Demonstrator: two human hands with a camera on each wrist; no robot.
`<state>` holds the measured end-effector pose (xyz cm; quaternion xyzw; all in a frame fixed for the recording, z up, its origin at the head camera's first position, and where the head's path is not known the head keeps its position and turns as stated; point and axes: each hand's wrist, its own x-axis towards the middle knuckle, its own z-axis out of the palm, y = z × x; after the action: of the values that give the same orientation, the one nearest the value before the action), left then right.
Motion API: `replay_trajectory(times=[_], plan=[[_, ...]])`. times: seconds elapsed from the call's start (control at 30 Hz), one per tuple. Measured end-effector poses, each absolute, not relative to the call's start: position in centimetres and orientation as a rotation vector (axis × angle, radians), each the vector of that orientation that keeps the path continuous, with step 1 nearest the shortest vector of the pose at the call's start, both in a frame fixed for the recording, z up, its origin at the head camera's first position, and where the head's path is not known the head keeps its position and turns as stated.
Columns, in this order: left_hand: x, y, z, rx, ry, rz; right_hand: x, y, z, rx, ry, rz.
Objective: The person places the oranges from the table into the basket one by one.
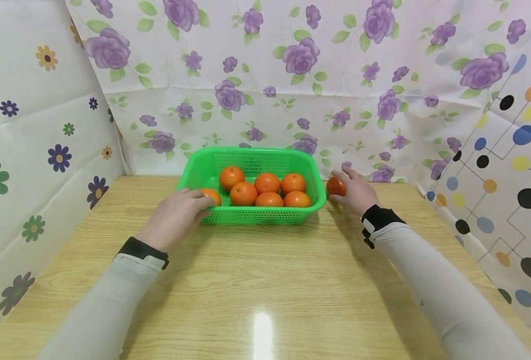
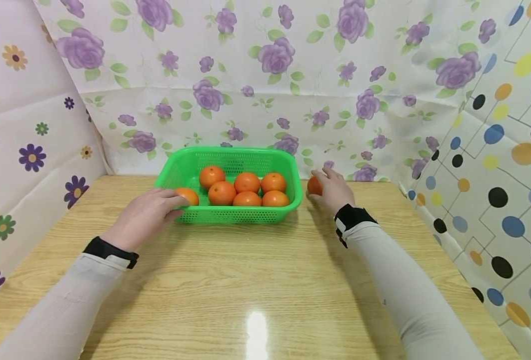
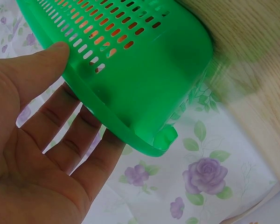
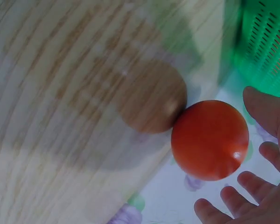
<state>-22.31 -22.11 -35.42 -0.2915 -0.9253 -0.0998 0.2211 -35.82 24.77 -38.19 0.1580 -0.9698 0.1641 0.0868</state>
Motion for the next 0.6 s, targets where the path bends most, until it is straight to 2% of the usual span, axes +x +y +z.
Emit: replay_trajectory(times=[0.6], plan=[[-22.4, -22.1, -35.5, -0.811, -2.544, -0.277, -36.2, 24.6, -39.8, 0.412, -2.864, 0.541]])
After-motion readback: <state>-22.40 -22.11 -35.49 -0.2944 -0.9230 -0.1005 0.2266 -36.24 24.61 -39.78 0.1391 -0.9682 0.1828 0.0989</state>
